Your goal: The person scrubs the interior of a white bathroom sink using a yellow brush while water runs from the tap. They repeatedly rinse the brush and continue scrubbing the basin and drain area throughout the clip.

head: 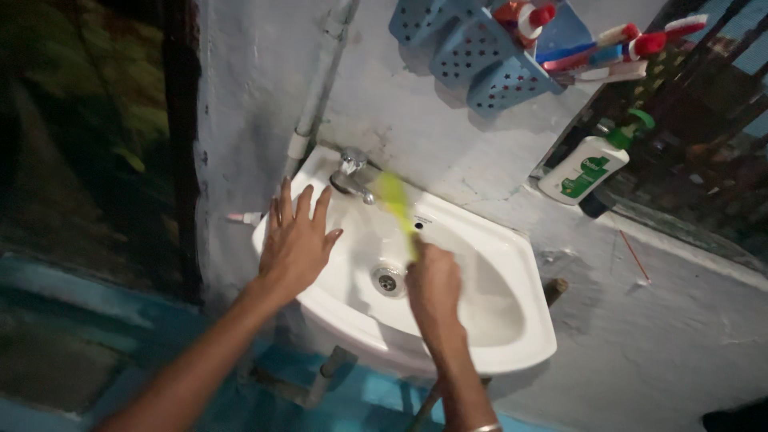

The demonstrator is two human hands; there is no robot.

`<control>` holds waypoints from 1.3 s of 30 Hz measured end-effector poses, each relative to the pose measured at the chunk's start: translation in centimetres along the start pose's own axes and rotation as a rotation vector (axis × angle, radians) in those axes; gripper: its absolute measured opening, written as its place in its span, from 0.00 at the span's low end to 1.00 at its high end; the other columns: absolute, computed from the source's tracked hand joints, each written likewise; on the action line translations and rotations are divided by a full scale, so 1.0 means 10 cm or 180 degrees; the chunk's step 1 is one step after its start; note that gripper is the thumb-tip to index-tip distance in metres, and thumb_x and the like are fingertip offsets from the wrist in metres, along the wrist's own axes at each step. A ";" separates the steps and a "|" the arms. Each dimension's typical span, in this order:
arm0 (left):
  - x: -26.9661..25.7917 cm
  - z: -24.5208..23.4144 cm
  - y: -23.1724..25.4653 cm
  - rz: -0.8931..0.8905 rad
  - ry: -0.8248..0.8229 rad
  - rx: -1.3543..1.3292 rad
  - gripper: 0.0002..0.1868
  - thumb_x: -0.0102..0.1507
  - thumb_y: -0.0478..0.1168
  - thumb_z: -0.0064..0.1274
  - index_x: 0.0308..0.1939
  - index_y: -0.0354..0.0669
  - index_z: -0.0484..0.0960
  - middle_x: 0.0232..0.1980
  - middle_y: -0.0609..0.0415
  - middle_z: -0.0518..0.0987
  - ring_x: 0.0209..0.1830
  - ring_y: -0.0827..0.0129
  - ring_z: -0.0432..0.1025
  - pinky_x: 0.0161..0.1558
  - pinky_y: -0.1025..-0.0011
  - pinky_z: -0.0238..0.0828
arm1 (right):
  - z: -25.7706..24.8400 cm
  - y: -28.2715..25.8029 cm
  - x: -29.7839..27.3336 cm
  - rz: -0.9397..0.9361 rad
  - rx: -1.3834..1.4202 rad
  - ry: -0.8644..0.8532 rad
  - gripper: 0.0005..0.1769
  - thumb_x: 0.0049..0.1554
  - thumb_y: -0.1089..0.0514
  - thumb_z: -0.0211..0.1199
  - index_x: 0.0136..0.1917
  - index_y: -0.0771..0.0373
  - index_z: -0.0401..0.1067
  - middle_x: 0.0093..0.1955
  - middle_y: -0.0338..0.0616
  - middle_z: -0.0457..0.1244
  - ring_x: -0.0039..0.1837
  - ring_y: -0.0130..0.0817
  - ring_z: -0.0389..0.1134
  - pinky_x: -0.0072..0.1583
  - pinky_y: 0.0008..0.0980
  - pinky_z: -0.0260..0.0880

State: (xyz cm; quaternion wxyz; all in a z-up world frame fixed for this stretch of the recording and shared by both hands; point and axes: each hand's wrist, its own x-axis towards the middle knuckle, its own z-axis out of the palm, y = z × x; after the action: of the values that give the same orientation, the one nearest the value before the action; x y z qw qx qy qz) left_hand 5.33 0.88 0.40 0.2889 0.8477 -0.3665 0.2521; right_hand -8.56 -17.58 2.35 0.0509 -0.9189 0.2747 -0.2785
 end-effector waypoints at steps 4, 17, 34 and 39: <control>0.00 -0.01 -0.03 -0.0058 0.0066 -0.0158 0.37 0.64 0.50 0.55 0.73 0.37 0.62 0.71 0.38 0.65 0.76 0.35 0.49 0.70 0.43 0.50 | -0.15 0.20 -0.05 -0.0370 0.0127 0.0005 0.31 0.49 0.64 0.67 0.67 0.55 0.74 0.44 0.62 0.69 0.46 0.59 0.72 0.49 0.53 0.71; 0.01 0.00 -0.02 -0.0061 0.0092 -0.0204 0.35 0.64 0.48 0.54 0.70 0.35 0.64 0.66 0.39 0.69 0.72 0.37 0.56 0.67 0.49 0.57 | 0.15 0.55 -0.02 0.0359 -0.0017 0.0155 0.22 0.52 0.68 0.58 0.60 0.60 0.76 0.42 0.59 0.69 0.45 0.58 0.71 0.48 0.54 0.70; 0.00 -0.01 -0.03 -0.0398 0.0378 -0.0511 0.31 0.68 0.51 0.47 0.71 0.36 0.66 0.69 0.41 0.70 0.75 0.40 0.56 0.72 0.50 0.53 | -0.63 -0.02 -0.13 0.0326 0.0337 -0.0223 0.31 0.49 0.60 0.69 0.67 0.49 0.73 0.43 0.59 0.70 0.46 0.58 0.72 0.50 0.51 0.71; 0.04 0.02 -0.10 -0.0593 0.0505 -0.0950 0.36 0.71 0.53 0.41 0.77 0.35 0.57 0.74 0.30 0.63 0.78 0.37 0.51 0.73 0.49 0.49 | -1.02 -0.25 -0.40 0.0615 0.0699 -0.0302 0.30 0.49 0.55 0.71 0.66 0.42 0.76 0.41 0.59 0.70 0.44 0.54 0.74 0.50 0.48 0.72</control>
State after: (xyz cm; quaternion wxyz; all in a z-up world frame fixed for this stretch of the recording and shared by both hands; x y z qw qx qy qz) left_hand 6.36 1.09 0.21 0.4615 0.8032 -0.2958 0.2332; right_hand -15.65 -12.77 9.59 0.1906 -0.8893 0.3270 -0.2569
